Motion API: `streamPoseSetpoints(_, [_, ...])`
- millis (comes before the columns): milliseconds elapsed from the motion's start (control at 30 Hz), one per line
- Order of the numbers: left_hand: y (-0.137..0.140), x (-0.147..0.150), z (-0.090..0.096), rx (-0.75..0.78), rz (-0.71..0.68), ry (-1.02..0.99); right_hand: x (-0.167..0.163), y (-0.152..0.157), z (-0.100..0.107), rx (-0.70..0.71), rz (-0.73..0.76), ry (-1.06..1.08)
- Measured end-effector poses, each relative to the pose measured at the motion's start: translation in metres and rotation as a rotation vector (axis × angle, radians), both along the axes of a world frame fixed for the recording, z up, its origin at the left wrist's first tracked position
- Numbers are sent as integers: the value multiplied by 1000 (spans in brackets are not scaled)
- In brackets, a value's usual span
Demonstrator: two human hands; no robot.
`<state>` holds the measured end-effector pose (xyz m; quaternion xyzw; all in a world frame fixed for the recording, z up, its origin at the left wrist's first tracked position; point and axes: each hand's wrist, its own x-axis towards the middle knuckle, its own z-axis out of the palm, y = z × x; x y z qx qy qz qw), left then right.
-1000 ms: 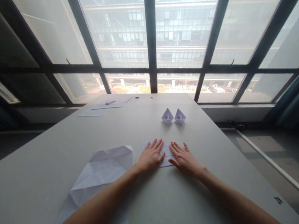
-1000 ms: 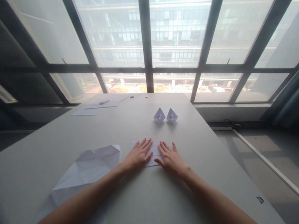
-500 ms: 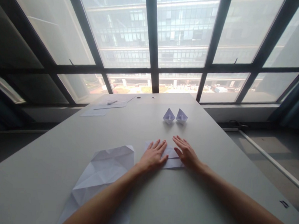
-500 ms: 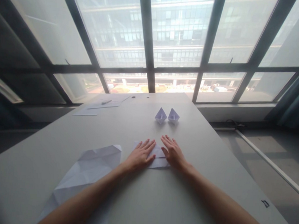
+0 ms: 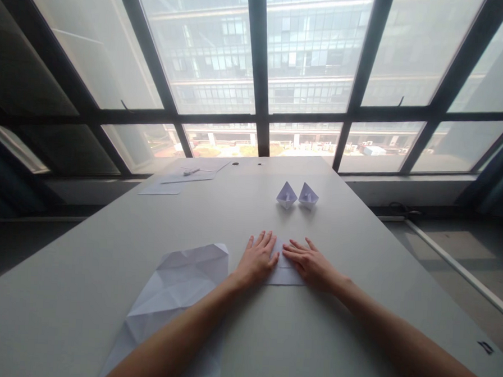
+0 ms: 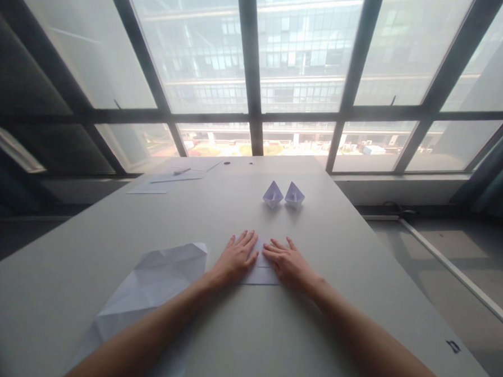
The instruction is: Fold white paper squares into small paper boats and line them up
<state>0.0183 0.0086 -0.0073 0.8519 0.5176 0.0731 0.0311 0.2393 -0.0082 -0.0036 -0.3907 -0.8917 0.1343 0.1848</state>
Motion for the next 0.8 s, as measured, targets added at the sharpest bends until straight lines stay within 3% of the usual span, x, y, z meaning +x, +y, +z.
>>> streamPoseSetpoints(233, [-3,-2,1,16,36,-9,7,4,1,19,3,-8])
streamPoseSetpoints(500, [-6,-1,9,-14,-128,-10,6,3,2,12,16,29])
streamPoseSetpoints(800, [-6,-2,5,-10,-117,-6,5,6,-6,29,3,47])
